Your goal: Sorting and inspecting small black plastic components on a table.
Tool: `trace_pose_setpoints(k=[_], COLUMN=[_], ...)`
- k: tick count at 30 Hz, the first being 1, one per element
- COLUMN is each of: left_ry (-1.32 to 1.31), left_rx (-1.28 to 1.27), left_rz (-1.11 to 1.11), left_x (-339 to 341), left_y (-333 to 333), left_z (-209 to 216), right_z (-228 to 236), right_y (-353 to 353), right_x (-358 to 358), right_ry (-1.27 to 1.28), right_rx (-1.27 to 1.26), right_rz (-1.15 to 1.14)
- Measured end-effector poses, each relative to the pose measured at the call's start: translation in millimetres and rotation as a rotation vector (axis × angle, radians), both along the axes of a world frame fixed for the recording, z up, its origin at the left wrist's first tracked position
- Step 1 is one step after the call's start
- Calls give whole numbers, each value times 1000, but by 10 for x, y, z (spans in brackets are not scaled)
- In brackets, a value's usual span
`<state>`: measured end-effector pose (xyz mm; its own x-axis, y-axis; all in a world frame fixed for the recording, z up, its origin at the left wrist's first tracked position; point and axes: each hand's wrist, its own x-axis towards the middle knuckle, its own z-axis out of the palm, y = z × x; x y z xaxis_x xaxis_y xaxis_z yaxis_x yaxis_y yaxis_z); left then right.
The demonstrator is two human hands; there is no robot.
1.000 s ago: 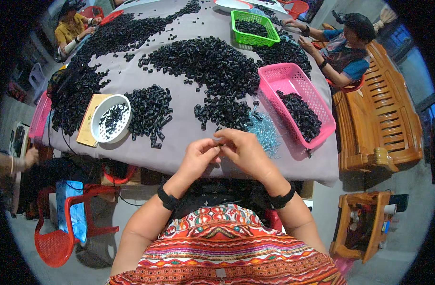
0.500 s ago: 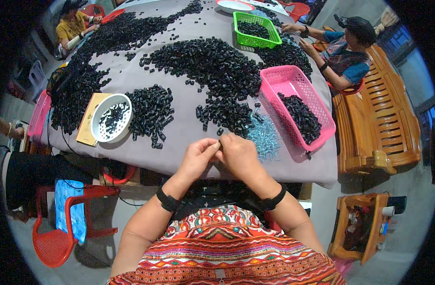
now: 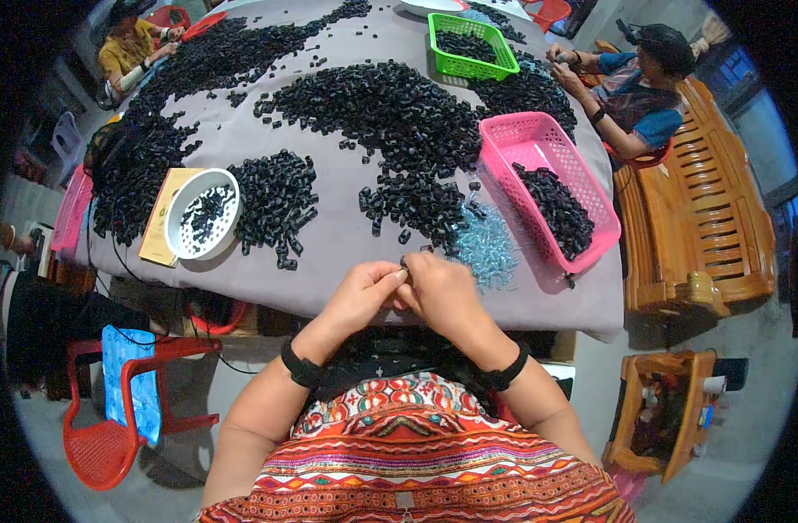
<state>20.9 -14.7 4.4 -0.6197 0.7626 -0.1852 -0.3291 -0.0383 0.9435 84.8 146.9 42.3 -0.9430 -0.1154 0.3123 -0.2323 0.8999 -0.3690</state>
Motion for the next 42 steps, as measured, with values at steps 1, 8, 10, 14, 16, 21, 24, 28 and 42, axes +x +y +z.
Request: trace_pose_setpoints(k=[1,8,10,14,16,21,24,28,42], left_ry=[-2,18,3,75,104,127,228,228,194], left_rx=[-3,-4,-13,-22,-61,-47,-102,-104,-84], left_rz=[-3,77,70,134,149,135,235,178,71], left_x=[14,161,184,212,204,163,240,189,142], left_y=[0,76,102,134,129,117,198,171,127], left_z=[7,16,54,-3,-46,-133,62,8,-29], right_z=[-3,-74,-28,-16,15,-18,-107,-100,-55], right_y=[-7,19,36,75,78,-5,4,20,31], right_x=[22,116,113,112,116,113,106,114,103], right_ry=[16,-5,3,18,16,4,27,30,90], right_rx=[-29,-56,-60,-72,-60,45,68,38,-21], right_rz=[9,-18,-27,-19,-21,-58,-79,-62,-12])
